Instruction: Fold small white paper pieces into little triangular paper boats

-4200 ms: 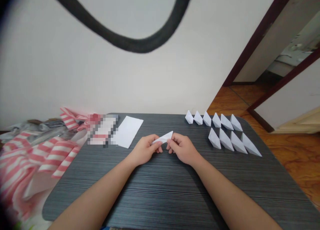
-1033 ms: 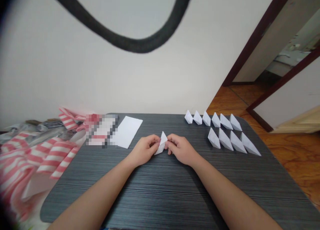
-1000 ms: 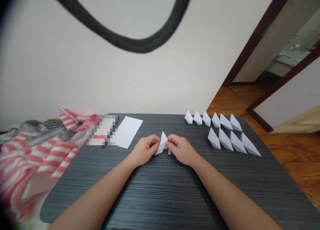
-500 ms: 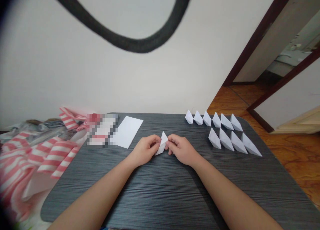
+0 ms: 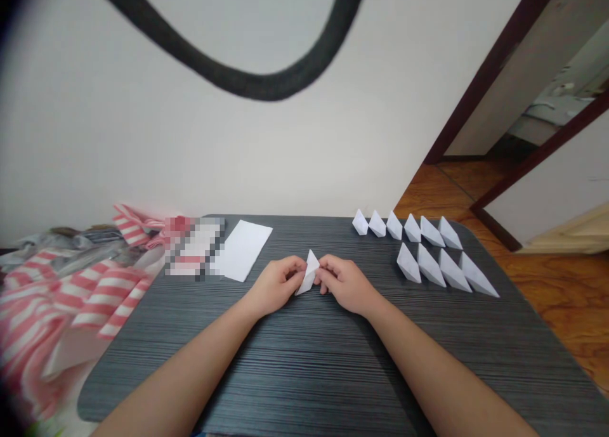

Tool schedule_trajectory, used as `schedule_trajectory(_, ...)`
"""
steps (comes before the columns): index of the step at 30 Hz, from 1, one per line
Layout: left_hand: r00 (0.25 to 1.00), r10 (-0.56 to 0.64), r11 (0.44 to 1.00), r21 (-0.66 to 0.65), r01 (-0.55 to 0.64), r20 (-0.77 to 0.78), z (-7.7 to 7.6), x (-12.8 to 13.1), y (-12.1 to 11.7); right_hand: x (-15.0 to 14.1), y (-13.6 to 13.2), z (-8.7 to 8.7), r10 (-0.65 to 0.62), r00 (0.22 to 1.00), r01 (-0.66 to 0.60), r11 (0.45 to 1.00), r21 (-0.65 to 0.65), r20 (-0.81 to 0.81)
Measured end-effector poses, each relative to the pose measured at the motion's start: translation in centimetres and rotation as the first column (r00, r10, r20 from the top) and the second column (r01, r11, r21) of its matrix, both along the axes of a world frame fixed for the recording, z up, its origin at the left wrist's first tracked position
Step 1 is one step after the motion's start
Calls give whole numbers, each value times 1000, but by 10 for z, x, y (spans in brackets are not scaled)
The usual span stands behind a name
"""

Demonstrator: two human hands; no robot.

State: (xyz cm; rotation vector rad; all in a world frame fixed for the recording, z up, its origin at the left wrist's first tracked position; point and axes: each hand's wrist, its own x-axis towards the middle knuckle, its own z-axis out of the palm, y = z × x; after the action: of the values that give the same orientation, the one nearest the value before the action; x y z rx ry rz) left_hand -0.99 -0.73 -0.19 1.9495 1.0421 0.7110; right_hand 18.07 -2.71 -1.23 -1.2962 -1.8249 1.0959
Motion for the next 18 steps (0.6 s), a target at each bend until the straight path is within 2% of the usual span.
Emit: schedule_trajectory(18, 1000, -14, 1000, -6, 14, 3, 2, 1, -1, 0, 0, -1, -5, 1000, 5, 1000, -10, -13)
